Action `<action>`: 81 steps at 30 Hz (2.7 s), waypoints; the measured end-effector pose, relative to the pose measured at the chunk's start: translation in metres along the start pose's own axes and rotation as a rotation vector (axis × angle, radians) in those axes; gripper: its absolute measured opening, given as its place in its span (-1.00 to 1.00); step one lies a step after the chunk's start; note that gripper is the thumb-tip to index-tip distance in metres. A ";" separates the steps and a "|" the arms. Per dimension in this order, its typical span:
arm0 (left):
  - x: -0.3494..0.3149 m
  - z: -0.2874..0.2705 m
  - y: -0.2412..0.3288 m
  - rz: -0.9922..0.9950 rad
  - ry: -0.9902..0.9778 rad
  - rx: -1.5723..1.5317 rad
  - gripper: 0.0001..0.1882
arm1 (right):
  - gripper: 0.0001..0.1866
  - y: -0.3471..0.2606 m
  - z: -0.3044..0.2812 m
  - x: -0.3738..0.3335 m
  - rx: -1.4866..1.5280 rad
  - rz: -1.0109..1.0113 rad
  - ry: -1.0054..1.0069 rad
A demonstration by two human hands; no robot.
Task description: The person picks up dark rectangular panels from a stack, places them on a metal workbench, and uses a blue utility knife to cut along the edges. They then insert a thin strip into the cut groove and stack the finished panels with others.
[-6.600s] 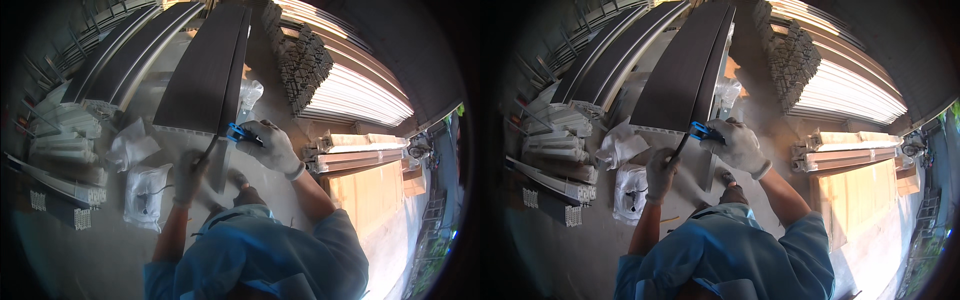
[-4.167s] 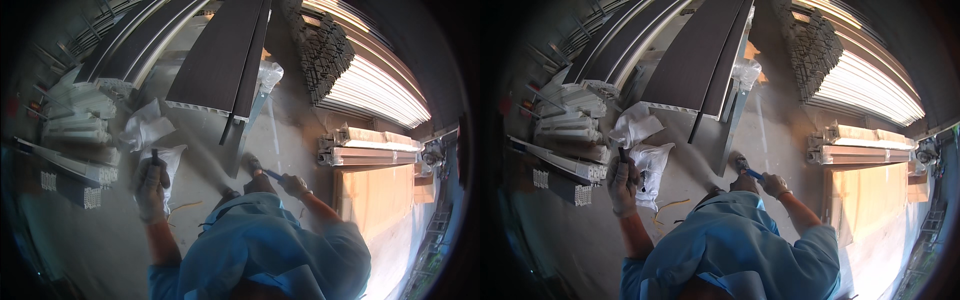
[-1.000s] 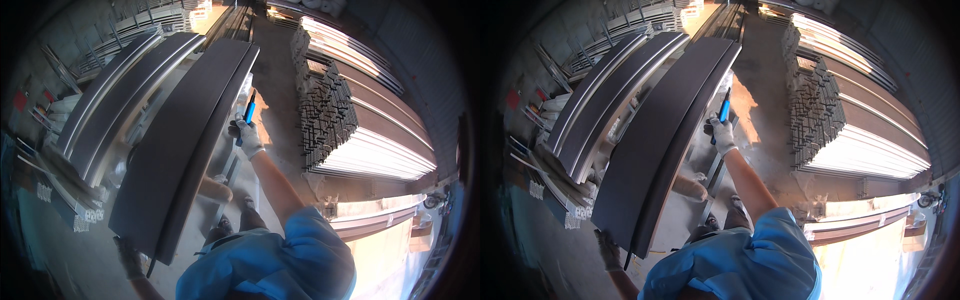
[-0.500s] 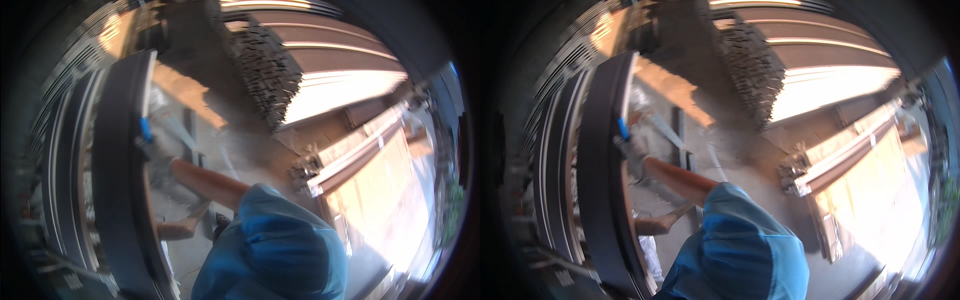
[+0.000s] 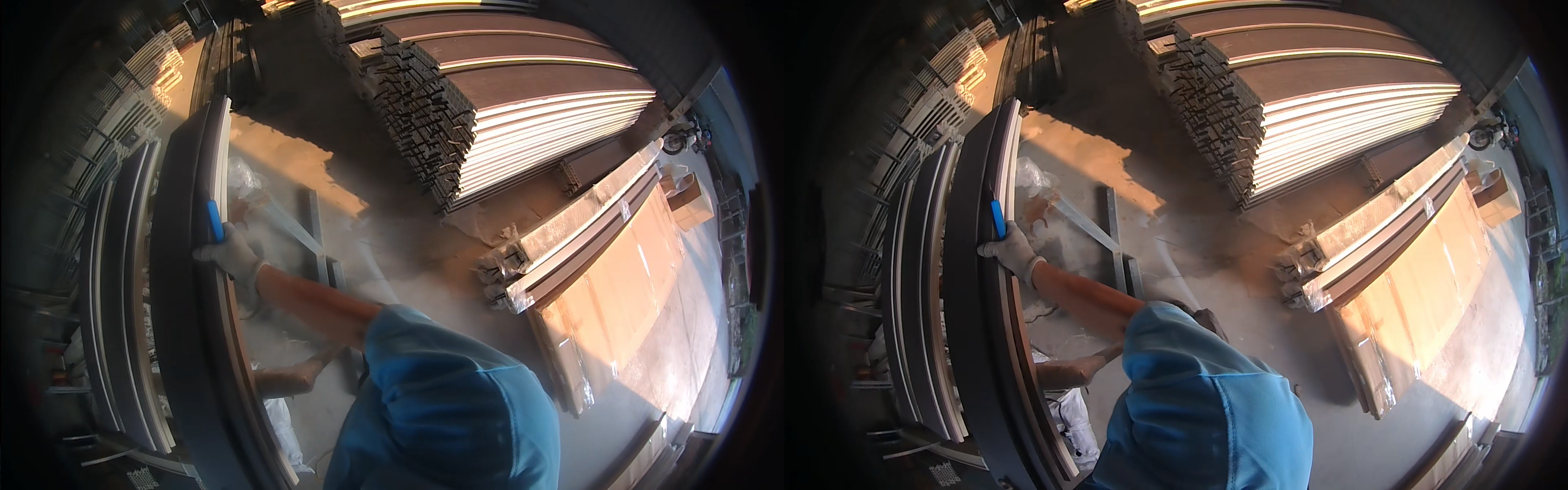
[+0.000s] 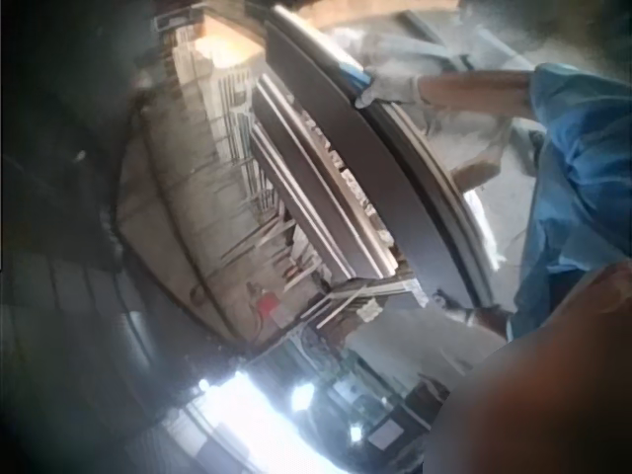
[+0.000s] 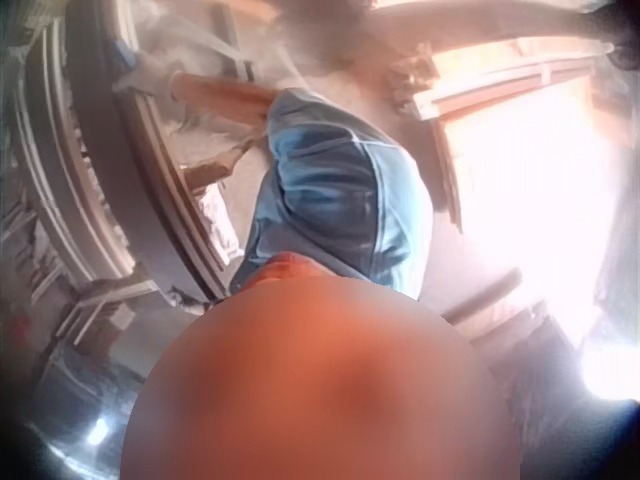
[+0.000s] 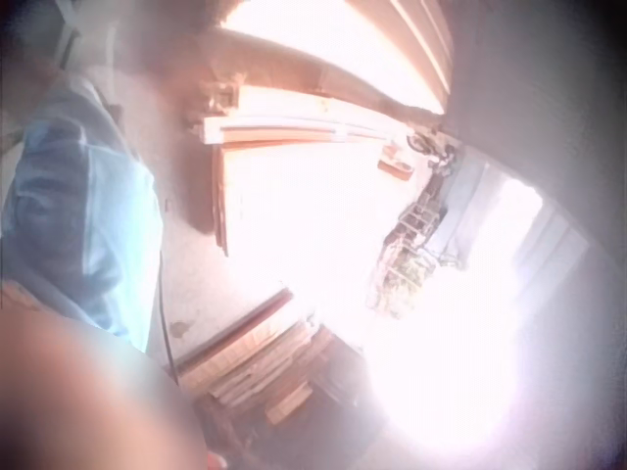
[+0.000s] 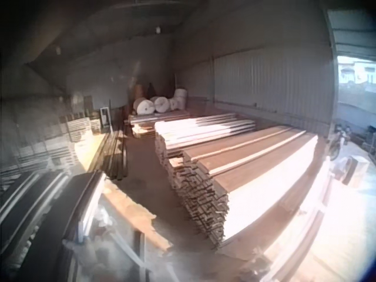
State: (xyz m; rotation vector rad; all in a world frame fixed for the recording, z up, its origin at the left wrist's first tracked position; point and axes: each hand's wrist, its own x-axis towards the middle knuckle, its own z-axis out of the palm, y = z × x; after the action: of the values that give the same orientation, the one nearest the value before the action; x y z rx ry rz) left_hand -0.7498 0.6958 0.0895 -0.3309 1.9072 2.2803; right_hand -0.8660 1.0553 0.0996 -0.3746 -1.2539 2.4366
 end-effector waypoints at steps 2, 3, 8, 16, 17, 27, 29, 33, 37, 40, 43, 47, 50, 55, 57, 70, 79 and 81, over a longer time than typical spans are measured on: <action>-0.002 0.004 0.000 0.002 -0.033 -0.011 -0.36 | -0.43 -0.012 0.006 -0.003 0.026 -0.008 -0.007; -0.004 0.006 -0.001 0.004 -0.050 -0.012 -0.36 | -0.42 -0.017 0.011 -0.006 0.061 -0.035 -0.032; -0.004 0.016 -0.004 0.004 -0.141 -0.016 -0.36 | -0.48 -0.045 0.021 -0.022 0.296 -0.230 -0.021; 0.006 0.076 -0.019 -0.031 -0.366 0.004 -0.37 | -0.63 -0.143 -0.043 -0.089 0.388 -0.390 0.085; 0.008 0.090 -0.023 -0.038 -0.395 0.018 -0.37 | -0.69 -0.154 -0.060 -0.099 0.352 -0.428 0.117; 0.002 0.274 -0.073 -0.094 -0.553 0.135 -0.38 | -0.46 -0.246 -0.287 -0.131 0.397 -0.580 0.402; -0.001 0.310 -0.079 -0.108 -0.561 0.155 -0.38 | -0.33 -0.258 -0.335 -0.131 0.306 -0.636 0.524; -0.005 0.361 -0.084 -0.096 -0.574 0.156 -0.39 | -0.16 -0.277 -0.422 -0.129 0.296 -0.811 0.531; -0.004 0.399 -0.091 -0.099 -0.600 0.149 -0.39 | -0.33 -0.277 -0.497 -0.135 0.259 -0.652 0.663; -0.001 0.425 -0.098 -0.101 -0.648 0.131 -0.40 | -0.42 -0.273 -0.543 -0.133 0.255 -0.643 0.659; 0.007 0.450 -0.110 -0.104 -0.717 0.110 -0.40 | -0.61 -0.269 -0.576 -0.131 0.238 -0.645 0.688; 0.037 0.482 -0.142 -0.321 -0.771 -0.088 -0.42 | -0.76 -0.269 -0.609 -0.125 0.251 -0.637 0.737; 0.069 0.508 -0.170 -0.317 -0.795 -0.097 -0.42 | -0.82 -0.271 -0.634 -0.117 0.252 -0.610 0.780; 0.094 0.559 -0.186 -0.232 -0.768 0.067 -0.43 | -0.80 -0.277 -0.670 -0.107 0.254 -0.608 0.639; 0.095 0.592 -0.188 -0.277 -0.742 0.058 -0.43 | -0.84 -0.282 -0.684 -0.102 0.154 -0.526 0.876; 0.143 0.774 -0.230 -0.276 -0.715 0.028 -0.56 | -0.78 -0.365 -0.789 -0.078 -0.057 -0.249 1.057; 0.107 0.783 -0.226 0.474 -0.531 0.706 -0.43 | -0.62 -0.367 -0.768 -0.126 -0.686 -0.485 1.074; 0.099 0.748 -0.192 0.416 -0.611 0.585 -0.41 | -0.56 -0.368 -0.733 -0.130 -0.646 -0.345 1.278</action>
State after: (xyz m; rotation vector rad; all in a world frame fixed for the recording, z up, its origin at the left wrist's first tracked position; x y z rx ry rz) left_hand -0.8498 1.4633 0.0057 0.7949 2.2643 1.5829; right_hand -0.3833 1.7234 -0.0063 -1.4249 -1.2047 0.9777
